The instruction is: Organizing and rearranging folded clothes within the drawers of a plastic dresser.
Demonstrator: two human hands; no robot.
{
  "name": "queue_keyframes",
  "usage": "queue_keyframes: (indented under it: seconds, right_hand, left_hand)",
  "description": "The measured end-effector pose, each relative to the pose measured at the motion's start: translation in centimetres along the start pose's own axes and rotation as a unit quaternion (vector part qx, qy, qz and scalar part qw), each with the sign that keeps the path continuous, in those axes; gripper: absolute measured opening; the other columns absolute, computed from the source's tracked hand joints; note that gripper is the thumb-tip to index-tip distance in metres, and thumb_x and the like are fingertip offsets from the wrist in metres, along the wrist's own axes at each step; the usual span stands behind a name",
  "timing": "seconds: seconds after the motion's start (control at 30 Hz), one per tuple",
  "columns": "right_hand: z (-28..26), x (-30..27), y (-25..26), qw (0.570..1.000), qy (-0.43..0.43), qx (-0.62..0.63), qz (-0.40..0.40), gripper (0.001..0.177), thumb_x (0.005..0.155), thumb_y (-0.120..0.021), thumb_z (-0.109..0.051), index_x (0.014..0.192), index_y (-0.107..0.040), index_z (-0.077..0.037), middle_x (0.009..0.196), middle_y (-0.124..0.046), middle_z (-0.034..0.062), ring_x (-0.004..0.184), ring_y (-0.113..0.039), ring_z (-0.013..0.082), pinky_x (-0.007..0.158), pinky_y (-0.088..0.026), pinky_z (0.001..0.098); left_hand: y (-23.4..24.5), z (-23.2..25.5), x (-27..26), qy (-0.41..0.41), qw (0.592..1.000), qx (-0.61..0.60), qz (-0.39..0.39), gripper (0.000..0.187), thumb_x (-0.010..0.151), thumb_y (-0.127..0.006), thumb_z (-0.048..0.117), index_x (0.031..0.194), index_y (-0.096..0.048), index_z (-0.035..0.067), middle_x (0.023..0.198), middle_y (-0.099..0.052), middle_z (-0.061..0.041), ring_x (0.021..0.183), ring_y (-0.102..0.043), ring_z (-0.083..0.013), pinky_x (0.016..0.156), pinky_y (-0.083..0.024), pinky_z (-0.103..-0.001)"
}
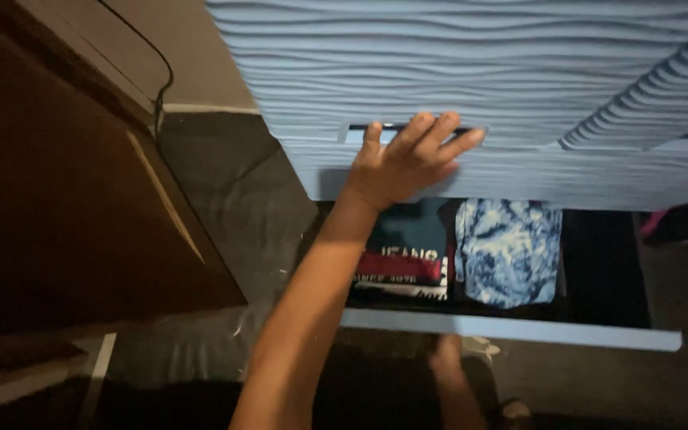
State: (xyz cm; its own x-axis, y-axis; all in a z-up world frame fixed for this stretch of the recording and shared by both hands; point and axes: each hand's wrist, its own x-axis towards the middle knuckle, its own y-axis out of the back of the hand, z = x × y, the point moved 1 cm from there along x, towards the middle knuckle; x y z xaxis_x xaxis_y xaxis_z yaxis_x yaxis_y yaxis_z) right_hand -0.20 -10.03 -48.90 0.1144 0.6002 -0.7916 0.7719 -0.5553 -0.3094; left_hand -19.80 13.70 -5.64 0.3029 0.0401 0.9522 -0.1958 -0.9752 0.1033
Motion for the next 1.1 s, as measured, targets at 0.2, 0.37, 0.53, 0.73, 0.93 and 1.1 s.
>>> queue_keyframes:
  seconds: [0.2,0.37,0.53,0.73,0.93,1.1]
  right_hand:
    - [0.5,-4.8,0.6,0.992,-0.059,-0.109,0.003,0.015,0.075,-0.062,0.006,0.085,-0.069,-0.004,0.070,-0.059,0.0087,0.071,-0.057,0.0231,0.067,-0.037,0.0392]
    - [1.9,-8.9,1.5,0.979,-0.088,-0.181,-0.007,0.019,0.075,-0.061,0.009,0.088,-0.071,-0.002,0.066,-0.056,0.0101,0.062,-0.053,0.0216,0.055,-0.032,0.0347]
    - [1.9,-12.8,2.2,0.956,-0.133,-0.260,-0.001,0.024,0.074,-0.060,0.012,0.091,-0.073,0.001,0.061,-0.053,0.0115,0.052,-0.049,0.0201,0.043,-0.027,0.0301]
    - [-9.5,-29.7,-9.6,0.839,-0.131,-0.495,-0.182,0.038,0.090,-0.070,-0.032,0.120,-0.075,-0.008,0.113,-0.079,0.0108,0.099,-0.075,0.0231,0.083,-0.060,0.0333]
    - [-18.2,-33.0,-13.3,0.726,0.295,-0.574,-0.237,0.030,0.088,-0.056,-0.009,0.099,-0.084,-0.002,0.092,-0.080,0.0278,0.084,-0.079,0.0412,0.080,-0.060,0.0418]
    - [-18.9,-14.7,-4.4,0.446,0.270,-0.851,0.069,0.098,0.084,-0.069,-0.059,0.163,-0.014,-0.040,0.166,-0.007,0.0329,0.156,-0.011,0.0470,0.114,-0.030,0.0715]
  left_hand:
    - [0.5,-0.2,1.1,-0.009,1.000,0.013,0.018,0.051,0.113,-0.016,0.052,0.159,-0.036,0.042,0.162,-0.040,0.004,0.152,-0.035,-0.0210,0.123,-0.018,-0.063]
    - [1.1,-0.5,1.7,-0.029,0.999,0.033,0.004,0.053,0.111,-0.022,0.056,0.160,-0.033,0.042,0.166,-0.035,0.001,0.155,-0.029,-0.0238,0.123,-0.019,-0.064]
    - [2.6,-1.0,1.4,-0.044,0.999,0.005,-0.007,0.054,0.110,-0.029,0.053,0.162,-0.033,0.037,0.168,-0.032,-0.004,0.157,-0.025,-0.0287,0.123,-0.014,-0.067]
    - [9.3,2.7,0.8,-0.027,0.991,0.070,-0.114,0.060,0.114,-0.067,0.014,0.162,-0.035,0.029,0.165,-0.028,-0.013,0.149,-0.039,-0.0297,0.109,-0.059,-0.050]
    - [20.6,8.5,-12.6,0.125,0.927,-0.123,-0.331,0.042,0.106,-0.042,0.046,0.145,-0.055,0.038,0.162,-0.040,-0.005,0.152,-0.034,-0.0352,0.119,-0.027,-0.060]
    - [16.3,10.6,-30.6,0.448,0.638,-0.145,-0.609,0.062,0.080,-0.072,0.046,0.128,-0.064,0.007,0.128,-0.058,-0.027,0.120,-0.060,-0.0479,0.089,-0.054,-0.057]
